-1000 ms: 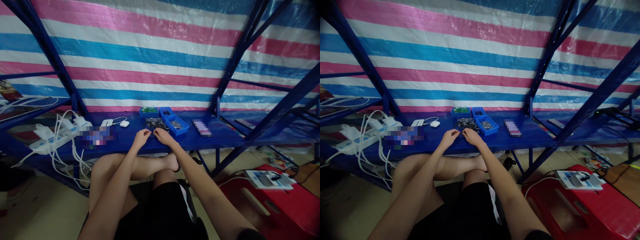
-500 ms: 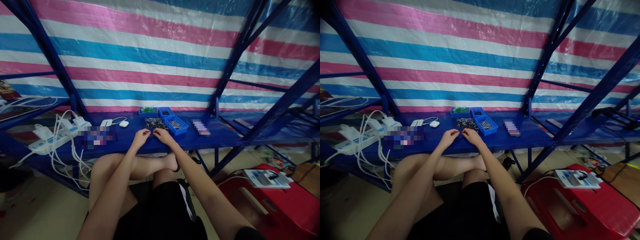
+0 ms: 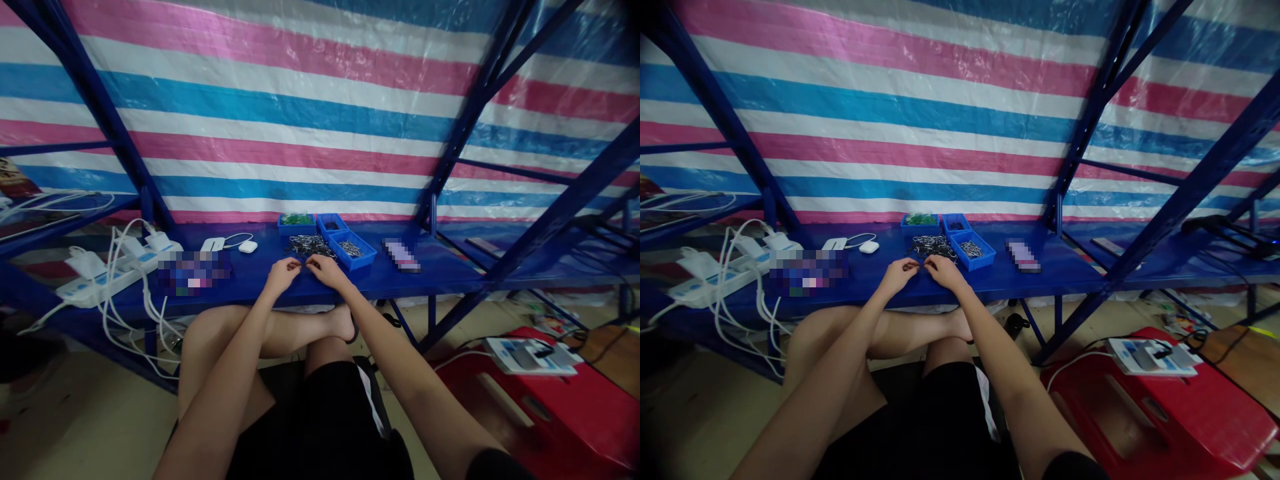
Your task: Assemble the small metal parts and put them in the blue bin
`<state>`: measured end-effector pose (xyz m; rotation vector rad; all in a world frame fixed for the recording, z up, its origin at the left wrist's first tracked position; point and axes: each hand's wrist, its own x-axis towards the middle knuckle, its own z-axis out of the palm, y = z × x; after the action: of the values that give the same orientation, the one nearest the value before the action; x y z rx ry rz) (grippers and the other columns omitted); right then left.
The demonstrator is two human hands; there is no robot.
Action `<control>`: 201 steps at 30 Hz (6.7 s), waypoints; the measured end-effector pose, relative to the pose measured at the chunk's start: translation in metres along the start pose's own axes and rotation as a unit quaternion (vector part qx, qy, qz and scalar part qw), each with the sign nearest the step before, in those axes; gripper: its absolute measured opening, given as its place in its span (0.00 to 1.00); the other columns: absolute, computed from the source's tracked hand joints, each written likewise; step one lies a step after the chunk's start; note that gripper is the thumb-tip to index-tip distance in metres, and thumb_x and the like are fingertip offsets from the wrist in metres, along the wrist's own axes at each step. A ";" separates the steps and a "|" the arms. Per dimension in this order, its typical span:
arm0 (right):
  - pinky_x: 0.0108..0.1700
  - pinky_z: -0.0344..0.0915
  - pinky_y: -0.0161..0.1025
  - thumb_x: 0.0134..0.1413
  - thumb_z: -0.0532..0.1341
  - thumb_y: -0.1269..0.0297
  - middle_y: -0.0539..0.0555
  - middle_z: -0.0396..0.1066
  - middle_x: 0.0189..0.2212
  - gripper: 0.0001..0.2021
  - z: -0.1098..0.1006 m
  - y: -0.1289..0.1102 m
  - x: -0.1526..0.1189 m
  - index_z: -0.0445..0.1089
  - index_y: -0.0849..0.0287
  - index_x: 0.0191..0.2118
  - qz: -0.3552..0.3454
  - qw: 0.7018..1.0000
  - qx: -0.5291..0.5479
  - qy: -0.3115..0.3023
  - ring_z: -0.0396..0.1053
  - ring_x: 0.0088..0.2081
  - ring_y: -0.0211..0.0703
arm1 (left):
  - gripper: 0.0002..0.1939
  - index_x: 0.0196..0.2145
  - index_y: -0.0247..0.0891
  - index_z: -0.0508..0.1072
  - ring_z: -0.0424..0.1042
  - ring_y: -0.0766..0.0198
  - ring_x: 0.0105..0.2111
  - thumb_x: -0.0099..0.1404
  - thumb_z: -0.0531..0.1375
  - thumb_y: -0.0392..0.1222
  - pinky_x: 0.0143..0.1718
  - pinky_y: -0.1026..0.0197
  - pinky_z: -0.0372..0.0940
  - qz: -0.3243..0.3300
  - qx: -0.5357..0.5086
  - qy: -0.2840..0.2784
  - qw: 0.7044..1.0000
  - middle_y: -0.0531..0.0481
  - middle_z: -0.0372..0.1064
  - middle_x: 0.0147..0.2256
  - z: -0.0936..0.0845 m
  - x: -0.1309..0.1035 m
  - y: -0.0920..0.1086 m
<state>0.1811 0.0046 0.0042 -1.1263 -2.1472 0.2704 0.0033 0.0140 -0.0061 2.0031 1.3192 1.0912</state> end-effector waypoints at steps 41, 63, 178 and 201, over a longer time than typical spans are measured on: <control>0.35 0.58 0.31 0.54 0.55 0.64 0.50 0.71 0.30 0.09 0.001 0.000 -0.001 0.72 0.58 0.35 0.022 0.998 0.043 -0.028 0.65 0.31 0.36 | 0.11 0.33 0.36 0.74 0.71 0.62 0.31 0.54 0.57 0.42 0.35 0.63 0.63 0.045 0.022 -0.039 0.998 0.48 0.74 0.31 -0.002 -0.008 0.010; 0.39 0.58 0.32 0.52 0.56 0.70 0.51 0.68 0.32 0.07 0.005 0.009 0.002 0.69 0.60 0.37 -0.011 0.999 0.028 -0.025 0.63 0.34 0.35 | 0.13 0.34 0.35 0.74 0.70 0.63 0.32 0.58 0.54 0.43 0.37 0.63 0.64 0.051 0.006 0.007 0.999 0.48 0.74 0.33 -0.004 -0.008 0.015; 0.42 0.62 0.39 0.57 0.50 0.67 0.63 0.69 0.39 0.12 0.010 -0.015 0.043 0.69 0.63 0.39 0.107 0.955 -0.266 -0.069 0.67 0.42 0.48 | 0.11 0.36 0.41 0.73 0.64 0.54 0.40 0.60 0.52 0.42 0.39 0.56 0.60 0.010 0.277 0.014 0.961 0.44 0.69 0.37 -0.001 -0.006 0.010; 0.39 0.58 0.33 0.55 0.55 0.67 0.54 0.68 0.32 0.07 0.016 -0.008 -0.001 0.69 0.60 0.36 0.034 0.995 -0.095 -0.003 0.65 0.35 0.38 | 0.14 0.35 0.41 0.74 0.65 0.58 0.39 0.62 0.50 0.45 0.42 0.57 0.60 0.084 0.218 -0.015 0.972 0.47 0.71 0.37 0.001 -0.006 0.006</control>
<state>0.1660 0.0010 -0.0040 -1.3084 -2.1777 0.1014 0.0060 0.0058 -0.0046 2.4782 1.4947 0.8912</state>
